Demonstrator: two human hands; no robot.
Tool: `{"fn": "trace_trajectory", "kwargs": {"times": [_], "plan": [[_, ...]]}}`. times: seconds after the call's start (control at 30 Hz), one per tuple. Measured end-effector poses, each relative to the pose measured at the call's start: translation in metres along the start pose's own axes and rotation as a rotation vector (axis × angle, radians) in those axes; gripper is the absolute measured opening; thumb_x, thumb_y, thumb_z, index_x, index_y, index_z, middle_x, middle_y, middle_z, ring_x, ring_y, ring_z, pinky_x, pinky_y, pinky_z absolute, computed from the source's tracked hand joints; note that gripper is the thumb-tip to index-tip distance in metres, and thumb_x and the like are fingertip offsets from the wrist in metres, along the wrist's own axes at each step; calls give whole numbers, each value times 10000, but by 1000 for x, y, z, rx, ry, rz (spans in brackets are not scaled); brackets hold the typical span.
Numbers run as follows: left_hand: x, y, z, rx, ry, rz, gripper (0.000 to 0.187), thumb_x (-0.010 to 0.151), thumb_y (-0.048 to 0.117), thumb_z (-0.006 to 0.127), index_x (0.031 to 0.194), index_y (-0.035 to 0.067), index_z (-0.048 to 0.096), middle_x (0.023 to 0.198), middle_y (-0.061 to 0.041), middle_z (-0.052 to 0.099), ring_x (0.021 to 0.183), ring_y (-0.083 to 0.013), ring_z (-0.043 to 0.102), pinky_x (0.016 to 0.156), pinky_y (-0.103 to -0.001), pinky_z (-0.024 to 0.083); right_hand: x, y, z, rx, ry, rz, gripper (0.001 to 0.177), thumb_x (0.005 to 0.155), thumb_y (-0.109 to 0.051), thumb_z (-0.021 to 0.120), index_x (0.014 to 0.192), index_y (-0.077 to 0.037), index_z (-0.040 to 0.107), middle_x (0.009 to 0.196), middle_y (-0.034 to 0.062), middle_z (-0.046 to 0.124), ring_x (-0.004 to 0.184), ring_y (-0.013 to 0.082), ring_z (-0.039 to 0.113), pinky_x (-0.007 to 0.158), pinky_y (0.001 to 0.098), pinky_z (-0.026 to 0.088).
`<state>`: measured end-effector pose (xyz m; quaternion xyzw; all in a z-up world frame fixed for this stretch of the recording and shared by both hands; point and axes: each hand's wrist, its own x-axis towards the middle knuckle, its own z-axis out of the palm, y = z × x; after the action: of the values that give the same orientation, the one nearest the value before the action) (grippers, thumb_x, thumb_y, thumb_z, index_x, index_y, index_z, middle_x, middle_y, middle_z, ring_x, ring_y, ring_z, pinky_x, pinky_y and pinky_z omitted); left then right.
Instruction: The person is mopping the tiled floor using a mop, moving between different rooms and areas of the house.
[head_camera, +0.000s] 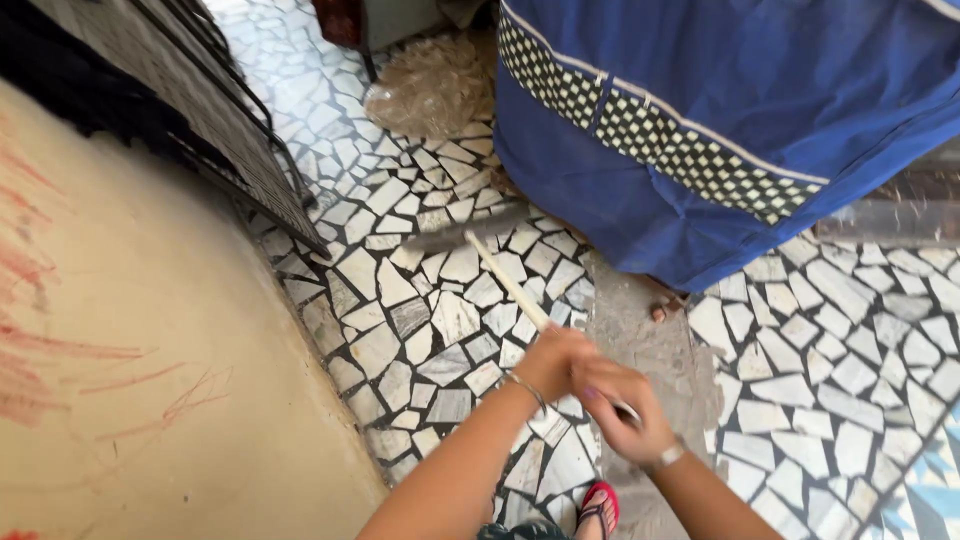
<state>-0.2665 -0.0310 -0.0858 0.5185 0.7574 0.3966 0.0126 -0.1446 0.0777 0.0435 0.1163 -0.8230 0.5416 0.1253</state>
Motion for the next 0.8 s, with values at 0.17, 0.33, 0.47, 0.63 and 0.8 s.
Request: {"fn": "trace_trajectory", "kwargs": {"times": [0.17, 0.33, 0.47, 0.63, 0.8], "plan": [[-21, -62, -29, -127, -28, -132, 53, 774, 146, 679, 760, 114, 640, 898, -97, 657, 969, -321, 622, 895, -394, 513, 39, 18, 46, -117, -54, -90, 107, 939, -63, 613, 960, 31, 660, 972, 150, 677, 946, 287, 671, 876, 360, 515], [-48, -49, -45, -92, 23, -153, 22, 832, 92, 660, 854, 92, 656, 1022, -108, 676, 1148, -365, 561, 983, -412, 472, 36, -8, 73, -71, -92, 56, 187, 962, -79, 616, 803, 18, 595, 863, 109, 643, 784, 237, 621, 749, 329, 520], [-71, -14, -33, -114, 32, -189, 53, 795, 103, 670, 840, 94, 644, 1001, -108, 668, 1136, -346, 581, 1009, -407, 480, 1, -30, 76, -108, -94, 32, 195, 967, -74, 615, 790, 8, 613, 848, 105, 645, 765, 236, 631, 739, 321, 524], [-105, 62, -6, -117, 54, -116, 50, 819, 143, 666, 862, 121, 654, 953, -81, 674, 1085, -328, 600, 1020, -421, 473, -83, -62, 71, -71, 25, 82, 137, 944, -81, 637, 855, 17, 676, 813, 111, 672, 686, 204, 642, 671, 311, 546], [-149, 150, 34, -25, -18, -34, 115, 790, 250, 720, 789, 162, 648, 879, -54, 673, 980, -328, 638, 937, -490, 445, -186, -114, 59, -180, 36, 181, 153, 925, -80, 655, 819, 24, 694, 735, 124, 659, 605, 194, 631, 708, 312, 564]]}}
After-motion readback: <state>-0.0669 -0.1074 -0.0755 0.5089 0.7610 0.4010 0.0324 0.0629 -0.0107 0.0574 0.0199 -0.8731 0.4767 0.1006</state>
